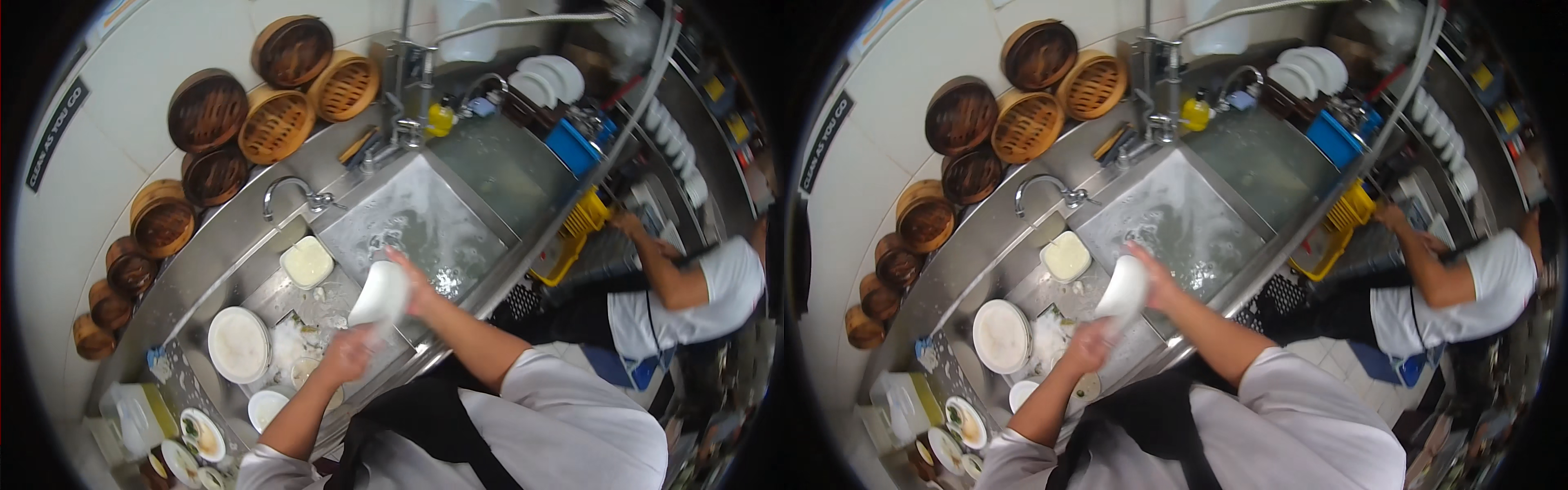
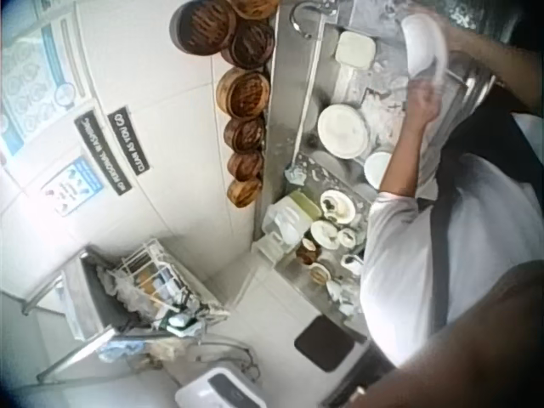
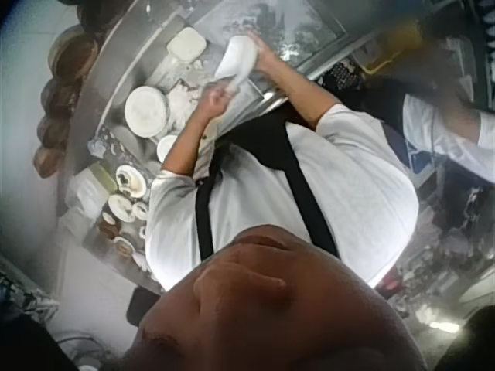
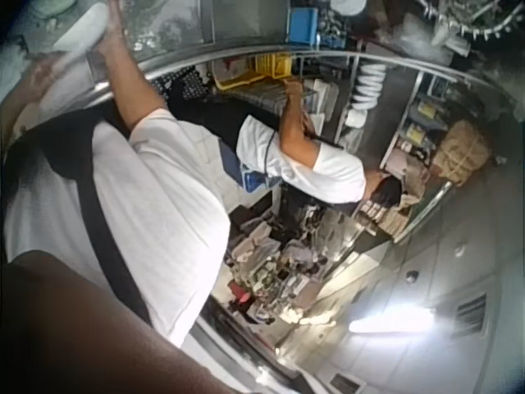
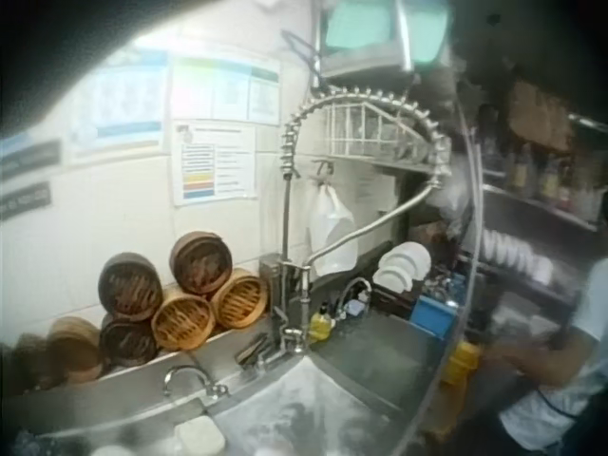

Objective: The person washes various dishes and kitchenware in a sink. The person uses a sponge to scrub white bowls, small sauce containers, and a large metal tray inside the sink, then moves to an adjacent counter to rinse and scrub several glasses and small bowls, handling items one at a time and clearing debris from them.

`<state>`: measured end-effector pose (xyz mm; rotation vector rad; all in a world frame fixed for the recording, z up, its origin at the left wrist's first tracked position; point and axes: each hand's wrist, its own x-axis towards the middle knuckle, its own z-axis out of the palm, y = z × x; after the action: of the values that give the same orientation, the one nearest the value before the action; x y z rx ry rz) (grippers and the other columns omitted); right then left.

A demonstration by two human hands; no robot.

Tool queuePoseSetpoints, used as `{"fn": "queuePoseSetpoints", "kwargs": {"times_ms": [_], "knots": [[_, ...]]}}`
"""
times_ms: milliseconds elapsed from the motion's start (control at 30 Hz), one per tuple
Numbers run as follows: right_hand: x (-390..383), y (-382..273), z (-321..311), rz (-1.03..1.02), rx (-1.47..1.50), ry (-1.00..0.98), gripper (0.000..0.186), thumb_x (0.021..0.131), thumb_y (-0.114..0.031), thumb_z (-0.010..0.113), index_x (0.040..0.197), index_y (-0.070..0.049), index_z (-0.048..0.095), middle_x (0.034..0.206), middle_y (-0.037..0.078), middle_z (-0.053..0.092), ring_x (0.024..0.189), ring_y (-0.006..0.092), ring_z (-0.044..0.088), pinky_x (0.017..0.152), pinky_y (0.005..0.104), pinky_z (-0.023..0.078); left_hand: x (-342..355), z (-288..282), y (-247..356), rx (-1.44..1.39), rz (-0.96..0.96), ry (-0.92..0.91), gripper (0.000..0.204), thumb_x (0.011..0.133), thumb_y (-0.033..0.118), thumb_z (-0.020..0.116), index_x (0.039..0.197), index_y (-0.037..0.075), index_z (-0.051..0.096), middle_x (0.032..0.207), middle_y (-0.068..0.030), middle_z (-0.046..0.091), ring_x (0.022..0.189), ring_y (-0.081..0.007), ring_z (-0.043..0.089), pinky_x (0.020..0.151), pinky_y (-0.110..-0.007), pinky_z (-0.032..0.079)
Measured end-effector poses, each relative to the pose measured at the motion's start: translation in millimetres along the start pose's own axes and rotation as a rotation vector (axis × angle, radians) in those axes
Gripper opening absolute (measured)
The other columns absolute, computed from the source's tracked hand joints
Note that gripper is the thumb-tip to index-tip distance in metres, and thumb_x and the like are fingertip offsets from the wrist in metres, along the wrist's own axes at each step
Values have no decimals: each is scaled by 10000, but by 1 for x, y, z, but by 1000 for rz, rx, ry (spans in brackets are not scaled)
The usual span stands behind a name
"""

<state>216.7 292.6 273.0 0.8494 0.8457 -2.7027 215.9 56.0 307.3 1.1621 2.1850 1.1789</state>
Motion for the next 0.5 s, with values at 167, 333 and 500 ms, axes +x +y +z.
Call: {"fn": "queuePoseSetpoints", "kwargs": {"times_ms": [167, 333, 500], "knots": [[0, -42, -83, 89, -653, -61, 518, 852, -111, 684, 1335, 56, 599, 1108, 190, 723, 979, 285, 733, 899, 420, 602, 41, 22, -60, 395, 353, -90, 359, 756, -2, 648, 1074, 133, 745, 1373, -17, 690, 1416, -239, 538, 1201, -542, 365], [34, -83, -157, -339, -1523, 434, 470, 771, -132, 763, 1218, -2, 693, 1090, 196, 745, 1032, 317, 718, 912, 398, 562, 76, 33, -186, -239, -331, 723, 304, 866, -75, 544, 1050, 71, 737, 1219, -127, 736, 1089, -327, 701, 978, -406, 519], [68, -86, -141, -399, -1719, 227, 534, 763, -287, 871, 1182, -4, 699, 1101, 214, 752, 1043, 358, 722, 910, 406, 555, 73, 1, -321, -403, -1124, 1080, 466, 872, 170, 660, 1285, -44, 631, 1155, -261, 717, 1059, -369, 710, 948, -429, 549]]}}
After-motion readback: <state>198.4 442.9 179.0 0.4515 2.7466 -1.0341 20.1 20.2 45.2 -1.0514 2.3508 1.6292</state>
